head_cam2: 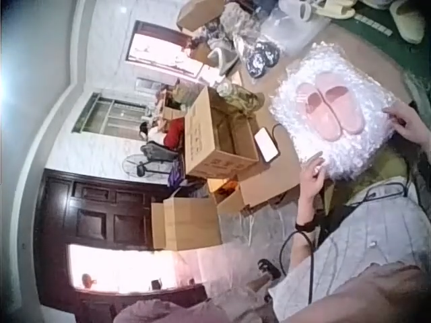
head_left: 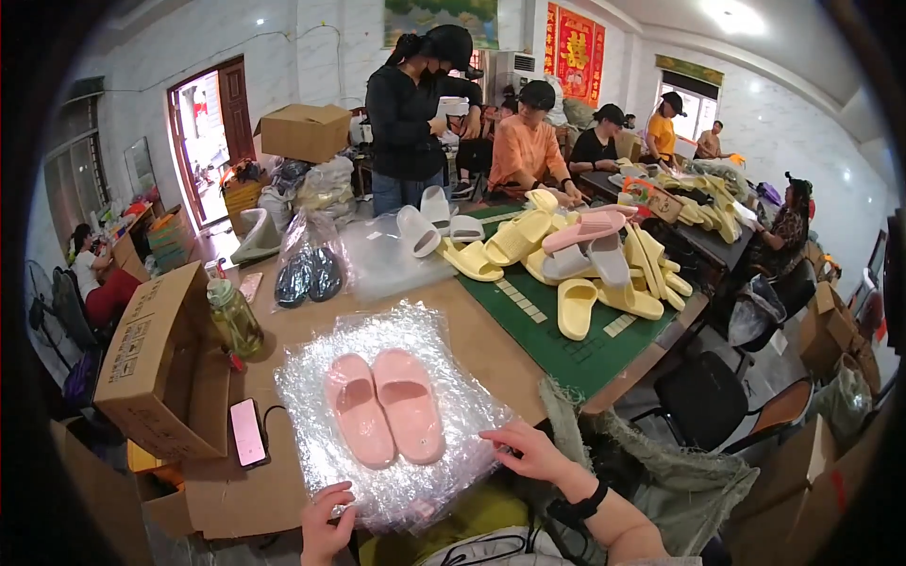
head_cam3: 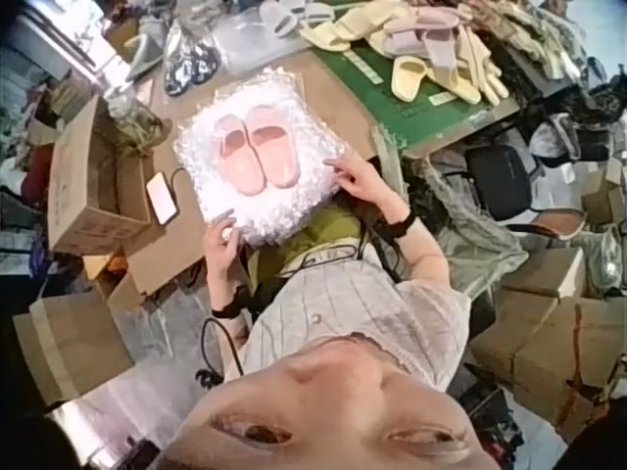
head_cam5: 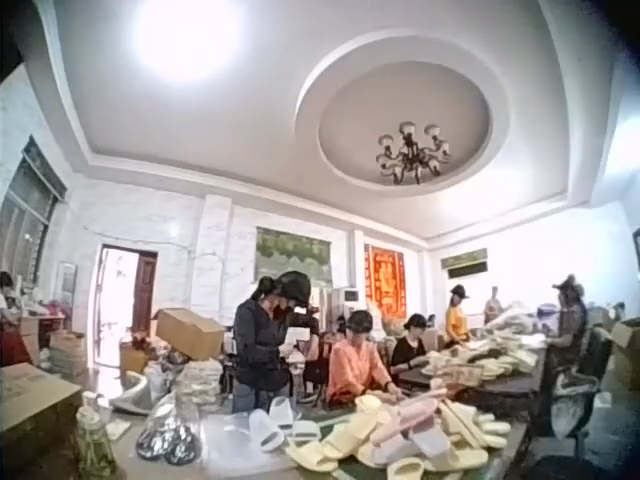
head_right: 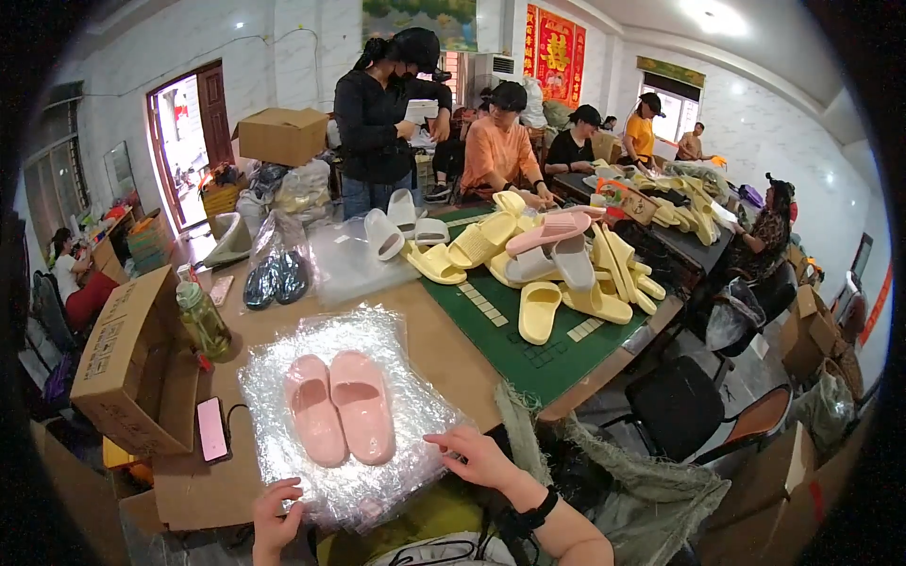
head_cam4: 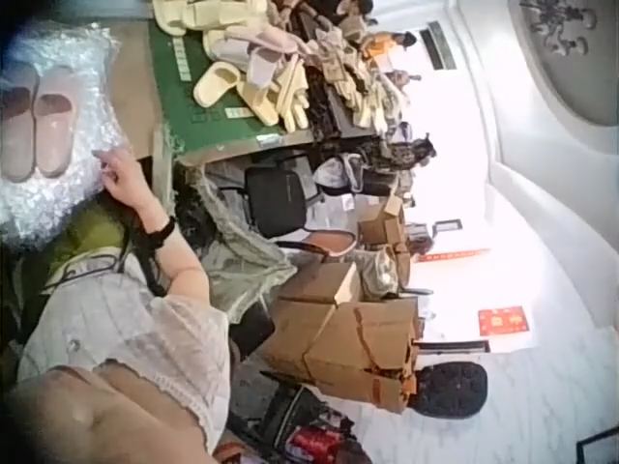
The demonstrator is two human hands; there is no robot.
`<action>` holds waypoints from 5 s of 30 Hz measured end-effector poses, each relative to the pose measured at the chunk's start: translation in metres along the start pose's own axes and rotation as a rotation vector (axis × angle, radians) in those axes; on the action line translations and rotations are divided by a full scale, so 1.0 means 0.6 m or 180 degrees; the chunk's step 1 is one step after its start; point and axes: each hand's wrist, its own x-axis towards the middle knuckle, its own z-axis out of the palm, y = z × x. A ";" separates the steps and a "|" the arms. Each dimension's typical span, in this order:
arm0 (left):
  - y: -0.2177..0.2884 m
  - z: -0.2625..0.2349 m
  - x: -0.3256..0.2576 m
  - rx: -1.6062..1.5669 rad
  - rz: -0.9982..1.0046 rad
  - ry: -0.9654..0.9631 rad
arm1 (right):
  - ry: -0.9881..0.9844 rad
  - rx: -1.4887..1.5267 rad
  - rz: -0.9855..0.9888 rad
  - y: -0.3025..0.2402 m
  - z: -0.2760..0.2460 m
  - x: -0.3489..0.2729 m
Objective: The recorder is packing various pairs of slides/sandals into plastic bags and placing them in boxes within a manufacturing or warehouse setting.
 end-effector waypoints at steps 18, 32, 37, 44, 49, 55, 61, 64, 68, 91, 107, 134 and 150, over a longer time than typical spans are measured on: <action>-0.036 -0.021 -0.021 -0.0057 -0.0347 0.0340 | 0.0224 0.1904 0.0340 0.011 0.043 0.028; -0.009 -0.075 0.040 -0.0200 -0.0224 -0.0837 | 0.0145 0.1458 0.0640 0.031 0.065 0.031; -0.019 -0.051 -0.003 -0.0568 -0.0647 -0.0476 | 0.0394 0.1669 0.1018 0.044 0.067 0.025; -0.031 -0.013 -0.019 -0.0706 -0.0641 -0.0257 | 0.0699 0.1380 0.1229 0.051 0.085 0.040; -0.023 -0.010 -0.016 -0.0509 -0.0487 -0.0225 | 0.0680 0.1323 0.1243 0.071 0.088 0.026; -0.011 -0.002 0.001 -0.0336 -0.0901 0.0035 | 0.0757 0.1541 0.1380 0.061 0.079 0.027; -0.062 0.020 0.000 -0.0653 -0.1707 0.0108 | 0.0768 0.1498 0.1692 0.075 0.102 0.050; -0.055 0.026 0.009 -0.0550 -0.1734 0.0133 | 0.0795 0.0917 0.1435 0.087 0.120 0.049; -0.023 0.031 0.012 0.0509 -0.1443 0.0273 | 0.0808 -0.0228 0.1363 0.038 0.111 0.051; -0.025 0.072 0.022 0.0277 0.0022 -0.0036 | 0.0358 -0.0554 -0.0976 -0.045 0.120 0.043; -0.055 0.076 0.024 0.1398 0.0703 -0.0337 | -0.0429 -0.1271 -0.0536 0.042 0.081 0.019; -0.046 0.070 0.024 0.1173 0.0625 -0.0450 | 0.0568 -0.1234 -0.0517 -0.009 0.096 0.029; -0.053 0.072 0.028 0.1201 0.0754 -0.0478 | 0.0532 -0.0634 -0.0270 -0.034 0.150 0.085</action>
